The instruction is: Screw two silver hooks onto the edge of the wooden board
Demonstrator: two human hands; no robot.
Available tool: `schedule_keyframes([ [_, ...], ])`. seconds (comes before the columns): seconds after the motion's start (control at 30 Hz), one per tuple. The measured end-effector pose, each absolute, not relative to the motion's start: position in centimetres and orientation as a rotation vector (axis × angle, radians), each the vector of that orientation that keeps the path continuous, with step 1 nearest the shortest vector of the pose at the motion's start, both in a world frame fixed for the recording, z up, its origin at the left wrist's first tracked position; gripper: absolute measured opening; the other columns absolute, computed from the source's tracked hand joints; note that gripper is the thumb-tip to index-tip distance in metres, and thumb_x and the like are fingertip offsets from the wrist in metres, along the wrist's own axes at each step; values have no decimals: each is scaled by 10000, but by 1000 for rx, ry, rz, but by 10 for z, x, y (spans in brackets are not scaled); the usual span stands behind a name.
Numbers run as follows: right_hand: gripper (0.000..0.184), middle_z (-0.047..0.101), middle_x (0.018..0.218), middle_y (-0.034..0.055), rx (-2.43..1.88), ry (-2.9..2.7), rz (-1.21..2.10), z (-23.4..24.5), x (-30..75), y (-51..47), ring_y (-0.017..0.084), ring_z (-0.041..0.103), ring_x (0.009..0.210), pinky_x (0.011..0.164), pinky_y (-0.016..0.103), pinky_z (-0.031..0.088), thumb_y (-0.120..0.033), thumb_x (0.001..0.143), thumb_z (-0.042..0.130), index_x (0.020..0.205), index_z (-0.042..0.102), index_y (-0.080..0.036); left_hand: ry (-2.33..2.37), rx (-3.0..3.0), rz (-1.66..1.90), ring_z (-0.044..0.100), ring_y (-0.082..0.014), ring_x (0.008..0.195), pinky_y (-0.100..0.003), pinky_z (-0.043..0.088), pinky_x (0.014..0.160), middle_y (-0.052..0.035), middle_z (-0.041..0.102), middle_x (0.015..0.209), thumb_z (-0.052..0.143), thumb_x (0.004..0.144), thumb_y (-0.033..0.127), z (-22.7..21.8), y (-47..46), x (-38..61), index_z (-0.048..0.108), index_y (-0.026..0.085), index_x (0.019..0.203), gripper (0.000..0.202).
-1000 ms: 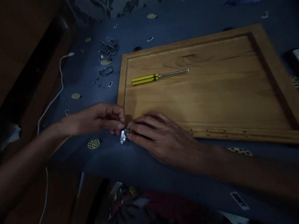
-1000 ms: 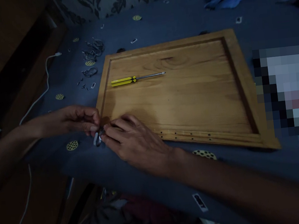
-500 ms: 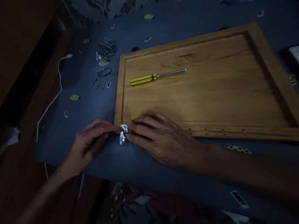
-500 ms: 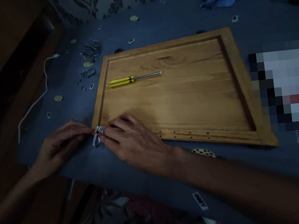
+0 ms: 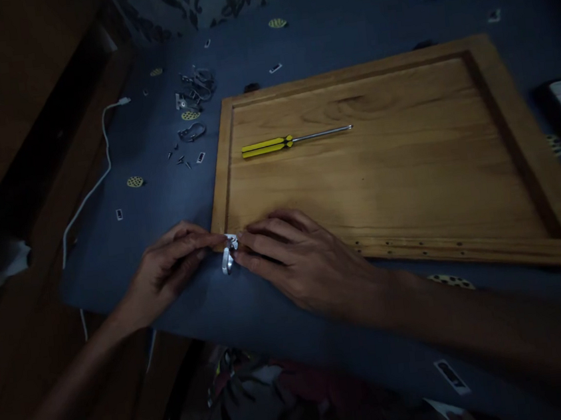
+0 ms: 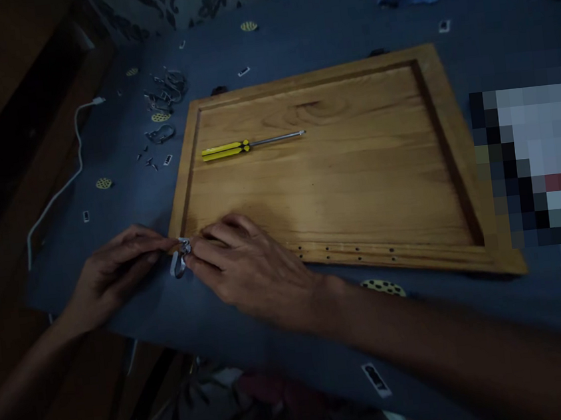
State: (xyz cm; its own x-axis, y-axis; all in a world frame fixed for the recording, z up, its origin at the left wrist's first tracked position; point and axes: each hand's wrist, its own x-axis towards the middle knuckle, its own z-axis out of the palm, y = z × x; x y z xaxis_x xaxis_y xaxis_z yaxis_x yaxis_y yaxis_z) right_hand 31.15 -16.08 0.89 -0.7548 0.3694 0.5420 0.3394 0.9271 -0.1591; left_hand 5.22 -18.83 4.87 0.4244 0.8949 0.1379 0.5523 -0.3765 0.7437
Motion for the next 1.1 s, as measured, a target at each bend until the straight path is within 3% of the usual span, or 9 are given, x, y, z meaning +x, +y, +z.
schedule_keyframes([
  [0.23, 338, 785, 1131, 93, -515, -2493, 52, 8, 311, -161, 254, 632, 1083, 976, 446, 517, -143, 1094, 414, 1187, 738, -124, 1236, 2030, 666, 697, -203, 996, -342, 574, 906, -67, 761, 1076, 579, 1061, 275, 56, -189, 56, 771, 280, 1159, 215],
  [0.37, 361, 784, 1141, 93, -517, -2492, 39, 8, 312, -161, 246, 639, 1084, 979, 440, 518, -148, 1101, 391, 1196, 739, -138, 1308, 1988, 657, 697, -200, 965, -312, 557, 878, -41, 760, 1034, 682, 998, 293, 65, -189, 66, 737, 254, 1098, 120],
  [0.5, 310, 776, 1144, 100, -514, -2504, 44, 9, 312, -162, 261, 640, 1086, 978, 442, 512, -143, 1084, 438, 1181, 731, -120, 1438, 1982, 618, 686, -200, 924, -300, 535, 840, -26, 747, 975, 745, 940, 340, 68, -190, 81, 702, 232, 1030, 146],
  [1.1, 282, 778, 1135, 97, -528, -2484, 12, 8, 310, -162, 259, 634, 1037, 957, 435, 502, -129, 1069, 465, 1103, 745, -124, 1589, 2028, 470, 613, -140, 698, -266, 443, 649, 19, 671, 802, 553, 951, 284, 72, -184, 107, 629, 200, 941, 114],
])
